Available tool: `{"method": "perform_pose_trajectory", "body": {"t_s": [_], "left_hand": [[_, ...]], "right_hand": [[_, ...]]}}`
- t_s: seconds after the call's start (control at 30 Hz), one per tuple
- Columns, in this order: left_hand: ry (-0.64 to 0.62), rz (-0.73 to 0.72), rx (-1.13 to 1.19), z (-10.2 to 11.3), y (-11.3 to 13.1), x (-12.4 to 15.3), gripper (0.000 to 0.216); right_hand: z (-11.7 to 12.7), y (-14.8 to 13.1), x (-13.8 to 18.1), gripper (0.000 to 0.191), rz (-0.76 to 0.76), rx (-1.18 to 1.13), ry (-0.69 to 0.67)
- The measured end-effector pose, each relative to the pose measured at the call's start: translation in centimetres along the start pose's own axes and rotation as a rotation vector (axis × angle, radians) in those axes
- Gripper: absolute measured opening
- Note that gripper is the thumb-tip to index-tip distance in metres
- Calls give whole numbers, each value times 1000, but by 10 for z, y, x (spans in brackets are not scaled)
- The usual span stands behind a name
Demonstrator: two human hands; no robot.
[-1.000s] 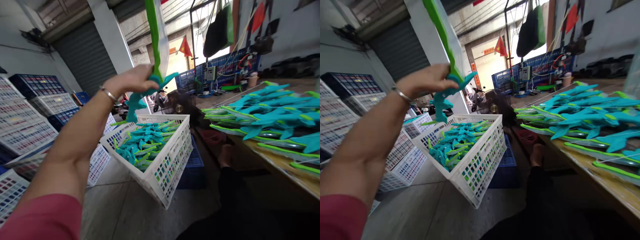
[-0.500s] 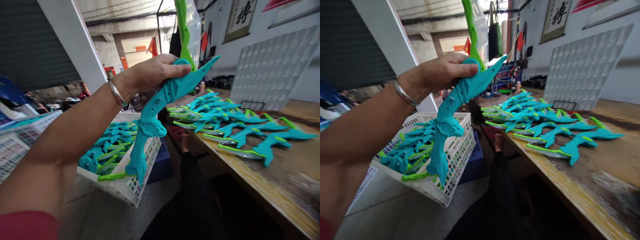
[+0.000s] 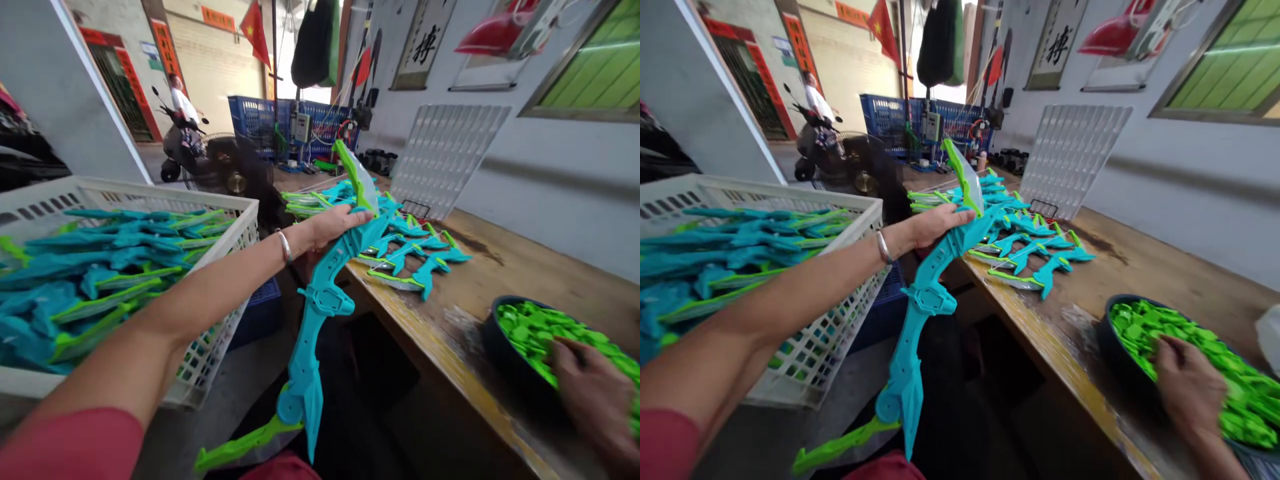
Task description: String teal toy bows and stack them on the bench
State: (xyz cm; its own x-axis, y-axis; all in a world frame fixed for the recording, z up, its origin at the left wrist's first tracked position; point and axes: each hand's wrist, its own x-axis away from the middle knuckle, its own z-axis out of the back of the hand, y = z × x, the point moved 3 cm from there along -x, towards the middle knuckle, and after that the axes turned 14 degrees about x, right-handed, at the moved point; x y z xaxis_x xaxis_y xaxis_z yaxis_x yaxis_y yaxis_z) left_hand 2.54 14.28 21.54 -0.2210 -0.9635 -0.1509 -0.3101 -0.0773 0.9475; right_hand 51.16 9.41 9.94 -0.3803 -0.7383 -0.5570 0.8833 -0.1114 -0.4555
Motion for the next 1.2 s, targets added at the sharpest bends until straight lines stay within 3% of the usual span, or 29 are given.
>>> {"method": "perform_pose_trajectory", "body": {"t_s": [0.1,0.2,0.27,0.4,0.5,0.67,0.8,0.9,1.0,1.1,1.2], "left_hand": [[106,32,51,12,-58,1,22],[161,48,84,20,-97,5,27],[186,76,102,24,-117,9,31],[203,158,126,32,-147,21,31],[142,210,126,41,-161,34,31],[-75,328,132,56,-187,74,42],[9,281,217,59,-215,114,47],[46,225,202,54,-226,136,44],[49,188,130,51,-225,147,39],[66,169,99,52,-223,151,39],[114,195,73,51,-225,156,44]], "right_hand": [[-19,-62,66,40,-32,-265,-278],[-27,-144,140,25,210,-555,-459],[-34,-187,178,21,252,-711,-576],[-61,-230,218,16,133,-898,-778],[-86,-235,234,12,102,-903,-839],[-113,-220,258,13,34,-823,-818],[-119,-211,266,9,-30,-832,-771],[-117,-210,265,6,57,-772,-687],[-114,-209,261,6,92,-700,-629],[-115,-210,258,5,37,-706,-644],[-114,-213,257,3,75,-687,-638]]}}
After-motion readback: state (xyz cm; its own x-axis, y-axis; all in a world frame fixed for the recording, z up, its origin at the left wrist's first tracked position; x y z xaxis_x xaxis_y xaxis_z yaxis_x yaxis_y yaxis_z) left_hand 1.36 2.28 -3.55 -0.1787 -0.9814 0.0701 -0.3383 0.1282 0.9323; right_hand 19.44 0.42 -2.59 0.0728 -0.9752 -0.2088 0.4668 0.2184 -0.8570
